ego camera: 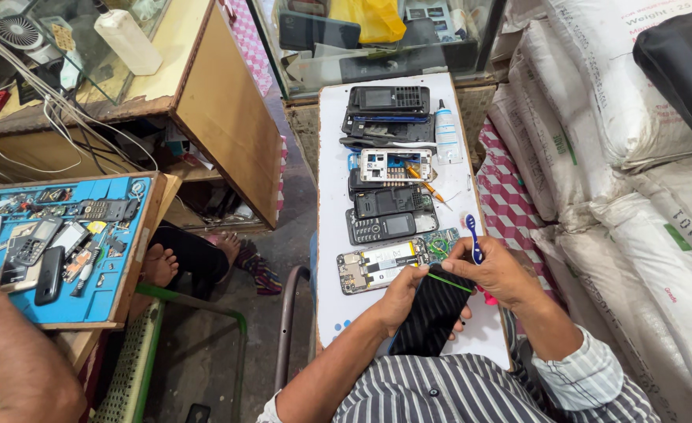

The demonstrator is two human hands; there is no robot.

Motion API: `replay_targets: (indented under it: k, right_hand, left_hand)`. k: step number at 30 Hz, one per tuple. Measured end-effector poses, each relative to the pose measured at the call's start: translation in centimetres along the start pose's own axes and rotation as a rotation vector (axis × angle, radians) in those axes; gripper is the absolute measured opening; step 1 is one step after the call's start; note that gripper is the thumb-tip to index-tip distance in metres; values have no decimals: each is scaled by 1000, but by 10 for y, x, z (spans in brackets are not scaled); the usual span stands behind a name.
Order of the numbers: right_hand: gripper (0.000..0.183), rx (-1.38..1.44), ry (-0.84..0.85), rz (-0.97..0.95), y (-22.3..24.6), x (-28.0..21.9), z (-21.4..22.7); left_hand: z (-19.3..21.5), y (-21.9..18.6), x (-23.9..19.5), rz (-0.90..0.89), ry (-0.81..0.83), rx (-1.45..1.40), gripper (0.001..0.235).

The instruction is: The person holds a blue smartphone and uses a toothbrush to scrub its edges and screen. They rotate the phone to access different sides and continue brushing along the frame and display surface.

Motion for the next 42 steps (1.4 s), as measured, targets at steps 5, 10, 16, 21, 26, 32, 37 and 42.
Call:
replay_targets:
  k: [5, 10, 16, 21, 26, 32, 37, 42]
  right_hand:
    - [16, -122, -39, -164, 2, -7, 10]
    - [17, -50, -51, -186, -1, -18, 16]
    - [18, -45, -41, -124, -6, -3, 5]
    - [14, -11, -10, 34, -13, -14, 13]
    - [17, -43, -50, -189, -14, -20, 22]
    - [19, 88, 71, -63, -4, -19, 16]
    - [17, -62, 95, 35, 4, -22, 22]
    - [13, -95, 82, 59, 3, -21, 24]
  left_hand:
    - [0, -2, -2, -19, -33, -3, 76]
    - [2, -1, -1, -32, -3, 46, 77]
    - [2, 0, 1, 7, -13, -47, 77]
    - [1, -2, -1, -34, -30, 8, 73]
    - [-3, -5, 1, -27, -27, -8, 73]
    - [-5, -12, -9, -49, -20, 0, 74]
    - [-7, -13, -6, -20, -14, 85, 73]
    - [-9, -12, -4, -3, -43, 179, 74]
Point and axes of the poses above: each hand's wrist, its own x-axis towards the middle knuckle, its own z-axis out of the back of the hand, y = z × x, the point moved 1 cm from there along x, towards the middle knuckle, and after that the axes turned 5 degrees about y, right-handed, at the moved point
